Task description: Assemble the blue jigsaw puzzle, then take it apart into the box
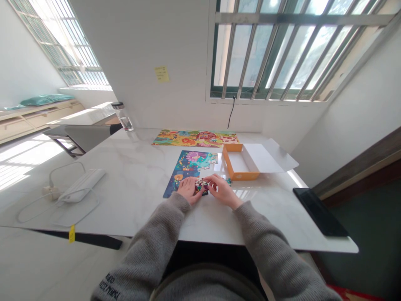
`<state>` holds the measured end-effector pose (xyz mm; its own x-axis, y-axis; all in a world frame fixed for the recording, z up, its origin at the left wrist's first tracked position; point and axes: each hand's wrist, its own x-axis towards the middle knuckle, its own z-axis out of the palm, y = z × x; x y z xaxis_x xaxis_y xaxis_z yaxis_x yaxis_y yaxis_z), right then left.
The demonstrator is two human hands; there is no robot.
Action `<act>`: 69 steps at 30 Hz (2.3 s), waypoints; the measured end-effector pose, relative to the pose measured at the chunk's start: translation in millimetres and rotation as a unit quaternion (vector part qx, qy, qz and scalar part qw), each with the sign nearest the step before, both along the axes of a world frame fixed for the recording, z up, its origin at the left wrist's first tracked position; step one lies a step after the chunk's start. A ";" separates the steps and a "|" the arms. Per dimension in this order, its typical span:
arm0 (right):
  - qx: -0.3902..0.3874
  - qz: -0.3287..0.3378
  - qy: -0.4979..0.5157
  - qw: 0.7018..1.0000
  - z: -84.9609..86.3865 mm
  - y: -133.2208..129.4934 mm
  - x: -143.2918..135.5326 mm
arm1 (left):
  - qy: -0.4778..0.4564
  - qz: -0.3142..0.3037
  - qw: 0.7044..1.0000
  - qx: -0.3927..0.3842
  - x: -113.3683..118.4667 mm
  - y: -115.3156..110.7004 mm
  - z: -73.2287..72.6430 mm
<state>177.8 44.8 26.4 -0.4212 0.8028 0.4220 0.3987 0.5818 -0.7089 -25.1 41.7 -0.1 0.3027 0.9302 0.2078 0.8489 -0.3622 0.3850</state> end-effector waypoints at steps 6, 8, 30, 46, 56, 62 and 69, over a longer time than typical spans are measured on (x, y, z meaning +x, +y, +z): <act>0.019 -0.188 -0.062 0.980 -4.0 10.1 35.4 | -0.026 -0.012 1.000 -0.013 -2.4 3.5 -1.9; -0.006 -0.216 -0.145 0.966 -8.3 7.2 42.1 | -0.028 -0.010 0.999 -0.014 -3.1 4.6 -2.1; -0.003 0.003 -0.053 0.999 -3.5 -12.3 11.8 | -0.002 0.001 1.000 -0.019 -0.6 3.3 -0.1; 0.057 -0.151 -0.039 0.986 -31.9 51.9 -6.9 | -0.017 -0.001 0.999 -0.048 1.3 2.4 9.8; 0.062 -0.251 -0.239 0.936 -37.1 129.2 -13.0 | -0.032 -0.020 0.999 -0.034 -0.6 -1.1 12.7; 0.021 -0.246 -0.288 0.925 -31.4 149.4 -10.2 | -0.030 -0.006 0.998 -0.049 -0.6 -3.7 15.7; -0.007 -0.250 -0.315 0.915 -18.6 145.8 -6.6 | -0.014 0.055 0.996 -0.076 -13.4 -1.3 19.2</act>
